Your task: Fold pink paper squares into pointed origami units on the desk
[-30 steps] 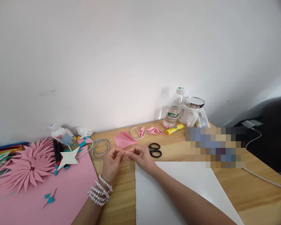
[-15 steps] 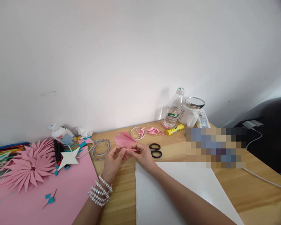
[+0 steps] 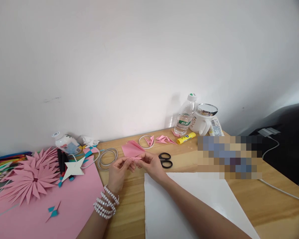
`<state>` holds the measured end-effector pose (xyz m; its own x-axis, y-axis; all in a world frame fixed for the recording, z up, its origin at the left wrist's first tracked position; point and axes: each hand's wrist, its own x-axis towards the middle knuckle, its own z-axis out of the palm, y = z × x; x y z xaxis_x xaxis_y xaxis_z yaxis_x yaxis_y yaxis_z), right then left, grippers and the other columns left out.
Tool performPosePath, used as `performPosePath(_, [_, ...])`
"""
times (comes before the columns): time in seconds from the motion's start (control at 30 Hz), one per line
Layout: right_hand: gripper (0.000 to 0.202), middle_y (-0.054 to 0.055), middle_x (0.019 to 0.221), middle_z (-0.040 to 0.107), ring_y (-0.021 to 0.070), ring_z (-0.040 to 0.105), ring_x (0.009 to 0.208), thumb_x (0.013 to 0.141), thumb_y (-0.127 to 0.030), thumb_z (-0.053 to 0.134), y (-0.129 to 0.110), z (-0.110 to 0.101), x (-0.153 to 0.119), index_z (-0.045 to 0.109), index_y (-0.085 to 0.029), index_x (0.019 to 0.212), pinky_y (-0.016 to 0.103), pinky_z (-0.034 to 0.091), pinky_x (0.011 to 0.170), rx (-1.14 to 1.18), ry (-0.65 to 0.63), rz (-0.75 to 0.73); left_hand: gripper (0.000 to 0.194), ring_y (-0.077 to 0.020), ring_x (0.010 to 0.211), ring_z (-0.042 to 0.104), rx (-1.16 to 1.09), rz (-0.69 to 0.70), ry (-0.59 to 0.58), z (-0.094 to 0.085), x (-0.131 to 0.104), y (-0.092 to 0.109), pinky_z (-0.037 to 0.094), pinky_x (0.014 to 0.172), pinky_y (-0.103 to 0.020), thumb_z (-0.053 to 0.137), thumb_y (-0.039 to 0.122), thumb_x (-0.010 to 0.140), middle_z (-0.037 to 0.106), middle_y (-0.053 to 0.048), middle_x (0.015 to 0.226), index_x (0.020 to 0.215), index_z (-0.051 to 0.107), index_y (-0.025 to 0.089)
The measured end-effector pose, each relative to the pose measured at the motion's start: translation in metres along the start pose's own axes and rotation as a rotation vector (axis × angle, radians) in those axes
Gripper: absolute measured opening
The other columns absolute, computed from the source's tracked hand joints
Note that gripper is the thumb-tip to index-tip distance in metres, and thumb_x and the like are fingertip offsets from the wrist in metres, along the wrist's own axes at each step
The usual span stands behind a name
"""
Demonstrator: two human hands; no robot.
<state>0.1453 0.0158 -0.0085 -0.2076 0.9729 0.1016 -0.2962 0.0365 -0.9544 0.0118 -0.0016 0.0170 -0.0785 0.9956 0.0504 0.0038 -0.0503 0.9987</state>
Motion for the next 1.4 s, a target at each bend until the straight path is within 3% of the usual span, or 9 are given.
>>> performPosePath(0.2, [0.025,0.003,0.064,0.061,0.0113,0.053,0.057,0.065,-0.038,0.065,-0.0021,0.0002,-0.0015,0.057,-0.015,0.06,0.024,0.043,0.056,0.007,-0.025,-0.04,0.017,-0.0106,0.045,0.052,-0.032,-0.019,-0.025,-0.0005,-0.0001,0.0002,0.044,0.045,-0.023,0.062,0.029,0.068,0.058,0.0,0.051,0.065,0.062,0.012])
performPosePath(0.37, [0.026,0.002,0.06,0.058,0.0114,0.051,0.055,0.067,-0.04,0.062,-0.0031,0.0007,-0.002,0.059,-0.015,0.06,0.024,0.043,0.053,-0.102,0.046,-0.067,0.017,-0.01,0.044,0.051,-0.033,-0.021,-0.001,-0.0022,0.0009,-0.0006,0.043,0.044,-0.023,0.062,0.029,0.067,0.057,0.0,0.05,0.065,0.061,0.012])
performPosePath(0.53, [0.029,0.0,0.056,0.056,0.0099,0.051,0.053,0.068,-0.042,0.06,-0.0042,-0.0004,-0.0012,0.055,-0.015,0.059,0.023,0.045,0.054,0.056,-0.006,0.015,0.02,-0.01,0.043,0.05,-0.048,-0.042,-0.013,-0.0001,-0.0009,-0.0004,0.042,0.043,-0.023,0.062,0.032,0.066,0.057,0.0,0.049,0.063,0.06,0.012])
performPosePath(0.63, [0.029,0.0,0.055,0.055,0.0091,0.05,0.052,0.069,-0.042,0.06,-0.0036,0.0001,-0.0007,0.054,-0.015,0.059,0.022,0.045,0.053,0.047,0.026,0.017,0.021,-0.0099,0.043,0.05,-0.065,-0.056,-0.01,0.0007,-0.0016,-0.0003,0.042,0.042,-0.022,0.062,0.033,0.066,0.056,0.0,0.049,0.061,0.058,0.012])
performPosePath(0.8, [0.029,0.002,0.077,0.061,0.0114,0.057,0.062,0.064,-0.035,0.066,-0.0035,0.003,-0.0015,0.059,-0.017,0.086,0.024,0.049,0.057,0.026,-0.031,-0.019,0.024,-0.0083,0.043,0.049,-0.117,-0.183,-0.076,0.0015,-0.002,0.0012,0.039,0.04,-0.019,0.065,0.033,0.065,0.055,0.0,0.05,0.058,0.057,0.011])
performPosePath(0.93, [0.022,0.002,0.069,0.062,0.0128,0.058,0.058,0.064,-0.035,0.065,-0.0032,0.0028,-0.0008,0.063,-0.016,0.076,0.027,0.049,0.06,-0.041,-0.03,-0.052,0.027,-0.0077,0.042,0.048,-0.162,-0.282,-0.134,0.0034,-0.0028,0.0017,0.037,0.038,-0.019,0.063,0.037,0.065,0.055,0.0,0.054,0.061,0.057,0.011])
performPosePath(1.13, [0.025,0.004,0.071,0.064,0.0148,0.059,0.061,0.062,-0.036,0.067,-0.0033,-0.0003,0.0023,0.063,-0.016,0.075,0.028,0.05,0.062,-0.05,0.103,-0.048,0.033,-0.0111,0.047,0.054,0.016,-0.148,-0.104,0.004,-0.0016,-0.0014,0.044,0.044,-0.023,0.064,0.033,0.065,0.061,-0.001,0.059,0.089,0.058,0.012])
performPosePath(1.4, [0.025,0.005,0.081,0.064,0.0163,0.061,0.073,0.062,-0.028,0.066,-0.001,-0.002,0.003,0.061,-0.015,0.083,0.029,0.049,0.069,-0.032,0.069,-0.048,0.03,-0.0122,0.047,0.055,0.081,-0.044,-0.034,0.0026,0.0002,-0.0073,0.045,0.045,-0.023,0.064,0.031,0.065,0.061,-0.001,0.056,0.088,0.06,0.012])
